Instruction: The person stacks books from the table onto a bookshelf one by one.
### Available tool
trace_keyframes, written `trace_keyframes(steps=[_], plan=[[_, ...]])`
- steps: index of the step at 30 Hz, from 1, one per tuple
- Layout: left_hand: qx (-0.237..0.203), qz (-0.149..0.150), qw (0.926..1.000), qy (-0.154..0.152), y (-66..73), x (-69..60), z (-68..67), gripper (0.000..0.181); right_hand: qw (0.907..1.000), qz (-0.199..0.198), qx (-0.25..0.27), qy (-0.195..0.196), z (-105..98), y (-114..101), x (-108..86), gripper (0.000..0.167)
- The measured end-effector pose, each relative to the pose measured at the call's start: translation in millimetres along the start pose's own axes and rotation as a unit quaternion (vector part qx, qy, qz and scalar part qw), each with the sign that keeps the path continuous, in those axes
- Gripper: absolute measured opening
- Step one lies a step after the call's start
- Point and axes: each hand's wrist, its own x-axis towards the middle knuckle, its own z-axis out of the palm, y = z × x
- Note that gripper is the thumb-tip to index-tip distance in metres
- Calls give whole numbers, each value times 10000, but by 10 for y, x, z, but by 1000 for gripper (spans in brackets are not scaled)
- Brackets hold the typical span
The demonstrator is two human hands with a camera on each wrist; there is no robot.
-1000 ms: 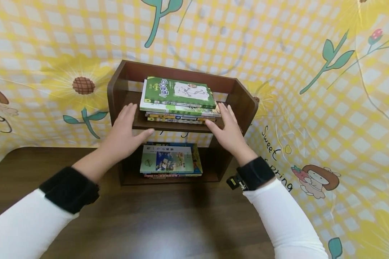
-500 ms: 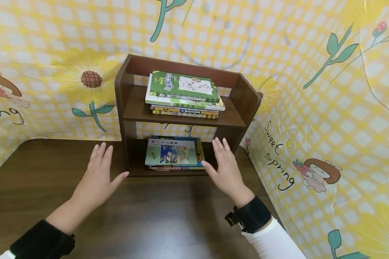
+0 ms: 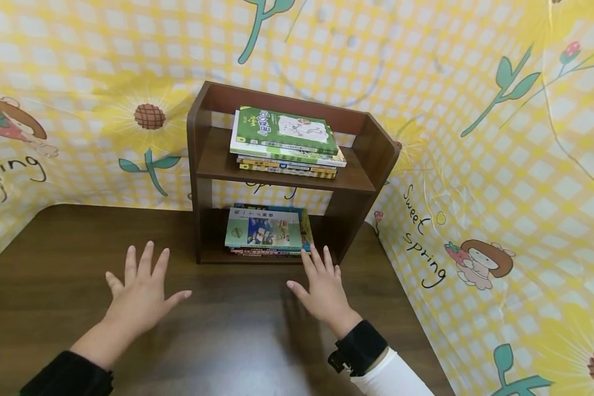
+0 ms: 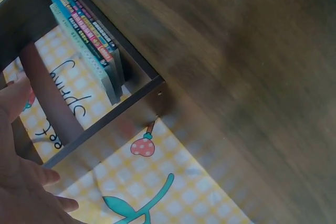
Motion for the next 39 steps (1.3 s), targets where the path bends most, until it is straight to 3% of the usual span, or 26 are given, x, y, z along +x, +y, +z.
trace_keyframes(steps=[12, 19, 39], plan=[[181, -138, 9992, -324, -96, -99, 141, 108, 9958, 296, -740, -453, 316, -43, -63, 87], [323, -156, 9990, -283, -146, -163, 202, 117, 9937, 351, -934, -514, 336, -87, -73, 91], [344, -195, 9987, -312, -117, -221, 253, 117, 9934, 279, -976, -530, 372, -97, -103, 93]])
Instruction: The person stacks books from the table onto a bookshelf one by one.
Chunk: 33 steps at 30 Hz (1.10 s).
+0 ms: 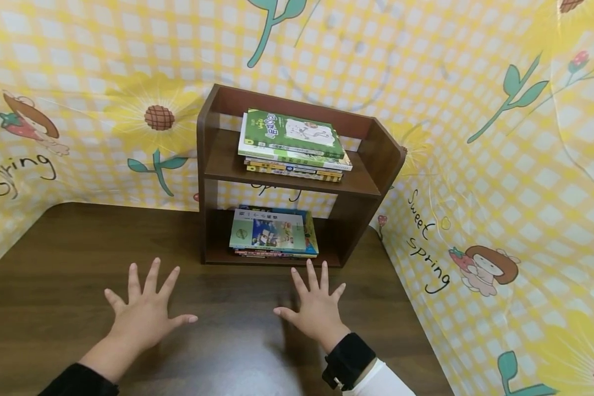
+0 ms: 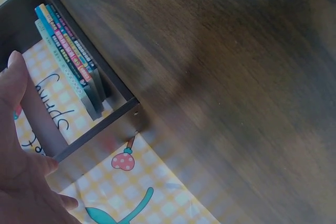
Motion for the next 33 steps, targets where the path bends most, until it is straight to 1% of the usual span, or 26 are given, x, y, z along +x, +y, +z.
trace_keyframes(steps=[5, 13, 17, 24, 29, 33], plan=[[17, 7, 10000, -35, -3, -16, 22, 117, 10000, 37, 26, 24, 18, 7, -51, 92], [47, 61, 10000, 20, 7, -81, 16, 116, 9999, 102, 103, -38, 58, 10, -119, 92], [31, 86, 10000, 23, 11, -84, 17, 116, 9998, 123, 133, -22, 62, 13, -119, 92], [17, 104, 9999, 7, 34, -84, 21, 115, 9999, 136, 6, -35, 91, 39, -110, 93], [8, 88, 10000, -25, 9, -115, 42, 115, 9998, 130, 151, -57, 100, 38, -126, 93], [16, 93, 10000, -5, -4, -134, 65, 115, 9998, 133, 136, -55, 101, 36, -129, 93]])
